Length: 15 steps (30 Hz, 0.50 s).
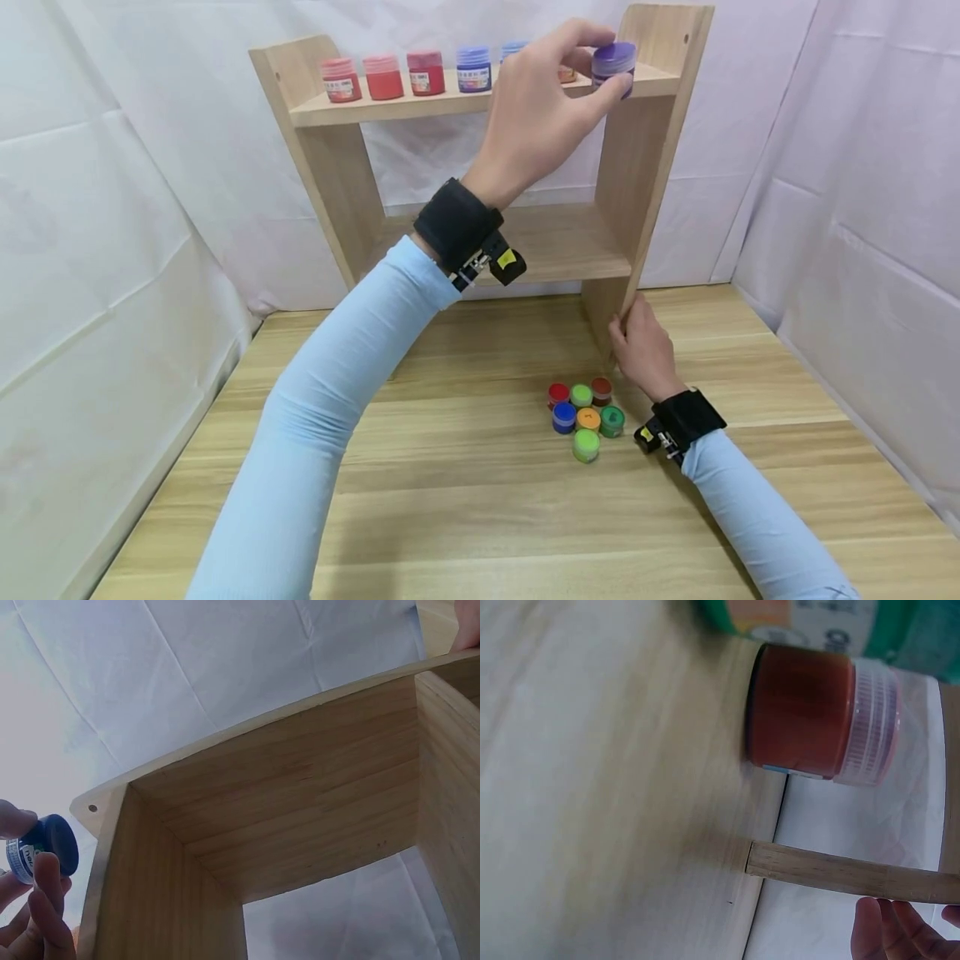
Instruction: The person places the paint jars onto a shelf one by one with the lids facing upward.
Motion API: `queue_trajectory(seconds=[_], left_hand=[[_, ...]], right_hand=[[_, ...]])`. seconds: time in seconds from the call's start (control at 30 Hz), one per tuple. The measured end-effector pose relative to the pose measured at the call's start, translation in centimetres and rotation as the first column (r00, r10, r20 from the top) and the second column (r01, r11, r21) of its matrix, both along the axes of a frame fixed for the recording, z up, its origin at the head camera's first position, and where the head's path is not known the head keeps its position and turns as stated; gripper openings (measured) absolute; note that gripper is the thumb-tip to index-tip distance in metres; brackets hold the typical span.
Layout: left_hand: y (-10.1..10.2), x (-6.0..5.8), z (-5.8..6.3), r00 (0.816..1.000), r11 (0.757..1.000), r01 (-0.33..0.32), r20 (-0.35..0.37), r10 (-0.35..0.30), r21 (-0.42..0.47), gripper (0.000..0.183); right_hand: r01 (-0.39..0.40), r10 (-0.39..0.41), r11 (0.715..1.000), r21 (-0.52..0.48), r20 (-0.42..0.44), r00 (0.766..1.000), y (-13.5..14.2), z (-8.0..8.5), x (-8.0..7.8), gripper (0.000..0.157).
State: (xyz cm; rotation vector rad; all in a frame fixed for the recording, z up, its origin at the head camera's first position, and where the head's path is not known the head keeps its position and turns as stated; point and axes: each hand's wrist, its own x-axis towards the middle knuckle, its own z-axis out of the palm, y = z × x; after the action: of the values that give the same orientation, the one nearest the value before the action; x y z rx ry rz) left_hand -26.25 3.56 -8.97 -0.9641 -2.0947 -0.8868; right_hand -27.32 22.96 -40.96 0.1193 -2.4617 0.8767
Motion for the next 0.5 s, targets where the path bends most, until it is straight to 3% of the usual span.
queue_trajectory(seconds=[0.3,0.5], left_hand=[[0.3,-1.0,0.0,0.996,0.996,-0.086,-0.002,0.087,0.003,0.047],[0.5,-1.3,0.3,0.977,0.977,-0.204,-0.078,0.198,-0.069,0.044]], right_hand=[[-0.007,0.007,1.000,-0.017,0.008,1.000,-0.2,-0.1,0.3,0.050],[-0.015,0.015,1.000,-0.019,0.008,1.000,-0.4,0.1,0.2,0.051]])
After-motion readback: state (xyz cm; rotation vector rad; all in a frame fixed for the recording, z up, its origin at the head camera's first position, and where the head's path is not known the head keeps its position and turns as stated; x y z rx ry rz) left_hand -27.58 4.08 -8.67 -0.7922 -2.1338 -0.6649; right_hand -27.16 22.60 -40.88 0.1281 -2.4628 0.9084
